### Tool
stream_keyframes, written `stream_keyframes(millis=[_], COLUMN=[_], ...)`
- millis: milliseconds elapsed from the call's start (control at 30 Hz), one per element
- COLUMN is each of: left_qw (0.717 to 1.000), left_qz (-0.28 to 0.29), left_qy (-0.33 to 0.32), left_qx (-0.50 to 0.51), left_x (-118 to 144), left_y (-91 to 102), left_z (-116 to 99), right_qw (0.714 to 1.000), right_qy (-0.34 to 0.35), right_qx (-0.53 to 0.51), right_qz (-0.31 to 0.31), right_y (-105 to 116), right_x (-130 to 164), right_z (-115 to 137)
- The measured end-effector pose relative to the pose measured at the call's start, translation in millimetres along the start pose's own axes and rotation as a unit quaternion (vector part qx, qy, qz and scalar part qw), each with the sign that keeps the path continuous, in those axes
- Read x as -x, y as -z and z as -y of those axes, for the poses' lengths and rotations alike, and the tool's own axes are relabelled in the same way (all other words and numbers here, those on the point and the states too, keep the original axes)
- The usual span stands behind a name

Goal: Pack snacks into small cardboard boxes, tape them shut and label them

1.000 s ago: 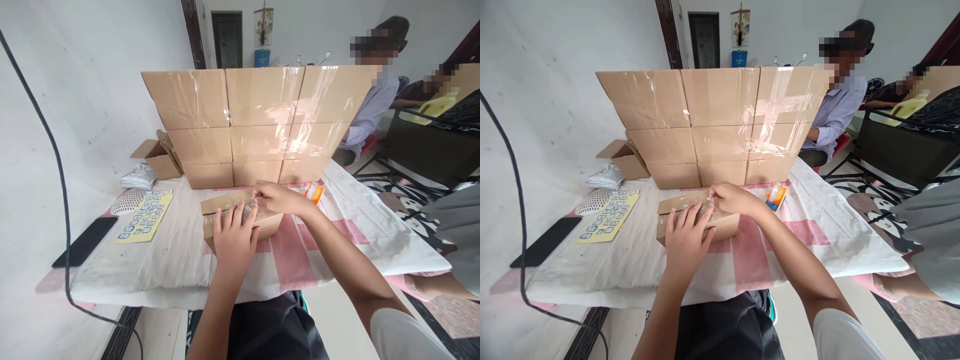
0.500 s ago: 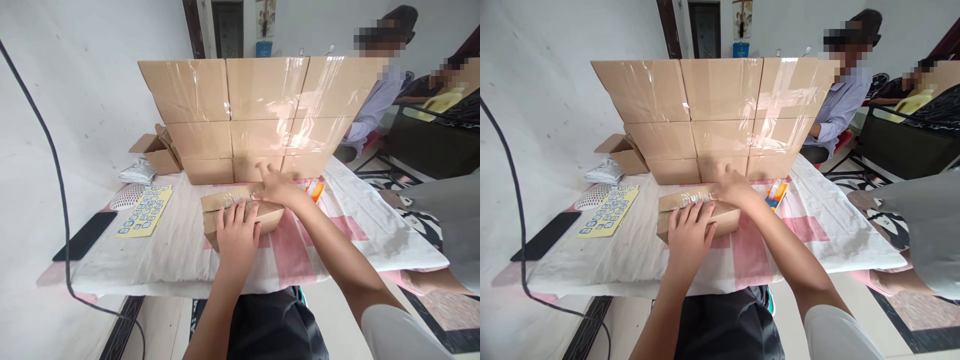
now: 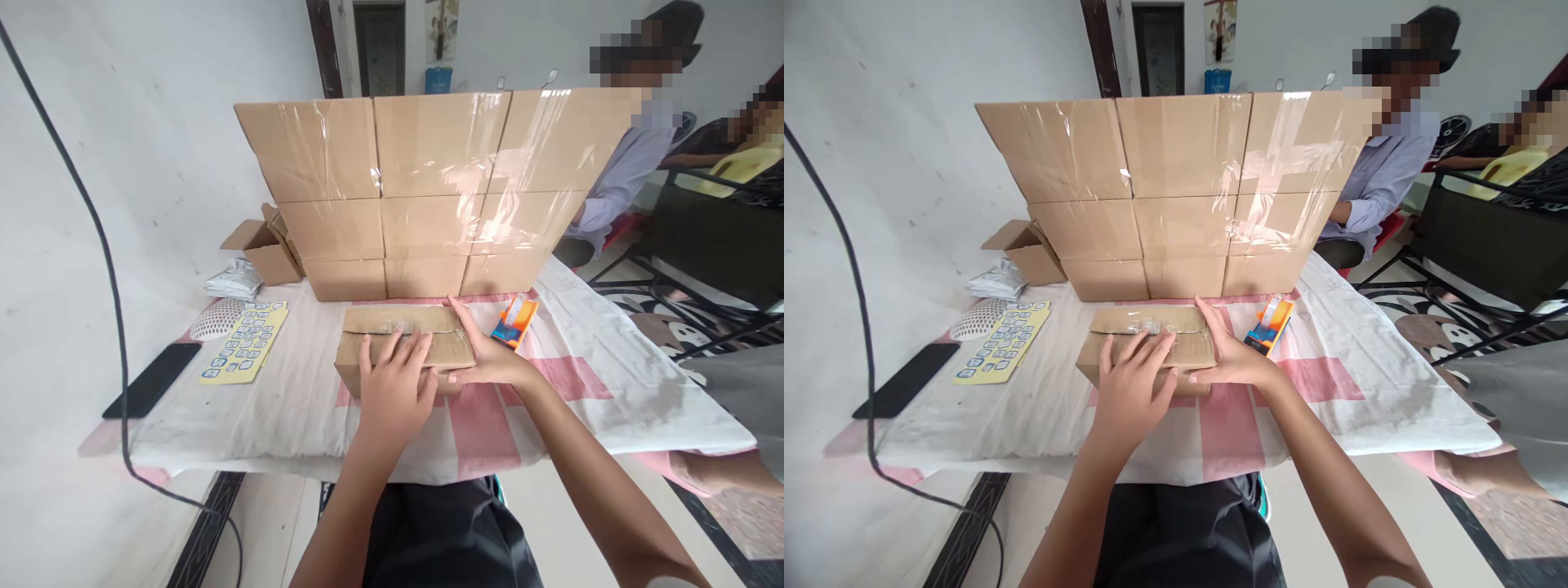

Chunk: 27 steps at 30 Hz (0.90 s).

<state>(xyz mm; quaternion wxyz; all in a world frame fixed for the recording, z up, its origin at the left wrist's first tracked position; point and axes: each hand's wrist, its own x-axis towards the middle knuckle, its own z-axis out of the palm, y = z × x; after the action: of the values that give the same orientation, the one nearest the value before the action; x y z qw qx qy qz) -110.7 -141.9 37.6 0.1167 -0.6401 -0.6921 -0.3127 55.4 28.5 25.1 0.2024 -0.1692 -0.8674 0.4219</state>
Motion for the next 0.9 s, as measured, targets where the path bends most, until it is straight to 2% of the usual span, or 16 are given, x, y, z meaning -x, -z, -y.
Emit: stream_keyframes(millis=[167,267,333,400,467,500,533,567,667,767,900], left_qw=[0.998,0.992,0.982,0.978,0.993,0.997,0.990,0.979,0.934,0.899,0.884], left_qz=[-0.030,-0.044,-0.056,-0.072,-0.076,-0.068,-0.057,-0.067,-0.109,-0.112,-0.091], left_qy=[-0.051,-0.100,-0.151,-0.165,-0.069,0.021,0.128,0.192,0.328,0.408,0.445], left_qx=[0.011,0.058,0.099,0.106,0.063,0.032,0.000,-0.026,-0.091,-0.115,-0.111], left_x=[5,13,23,34,42,44,44,43,39,38,34], left_y=[-5.2,-1.7,2.8,7.8,14.4,19.1,25.1,32.5,59.1,79.7,87.7], left_z=[0,0,11,39,86,116,147,179,258,300,317], right_qw=[0.990,0.980,0.974,0.968,0.960,0.956,0.953,0.951,0.950,0.951,0.940], right_qy=[0.064,0.091,0.082,0.060,0.051,0.055,0.061,0.065,0.053,0.056,0.086], right_qx=[0.046,0.061,0.056,0.046,0.047,0.052,0.058,0.062,0.053,0.047,0.073], right_qz=[-0.115,-0.166,-0.202,-0.241,-0.272,-0.283,-0.291,-0.296,-0.304,-0.302,-0.322], right_y=[-20,-30,-37,-45,-52,-56,-59,-62,-69,-72,-70], right_x=[5,11,15,16,15,14,13,13,14,19,24], right_z=[5,1,-4,-9,-14,-17,-18,-20,-20,-14,-3])
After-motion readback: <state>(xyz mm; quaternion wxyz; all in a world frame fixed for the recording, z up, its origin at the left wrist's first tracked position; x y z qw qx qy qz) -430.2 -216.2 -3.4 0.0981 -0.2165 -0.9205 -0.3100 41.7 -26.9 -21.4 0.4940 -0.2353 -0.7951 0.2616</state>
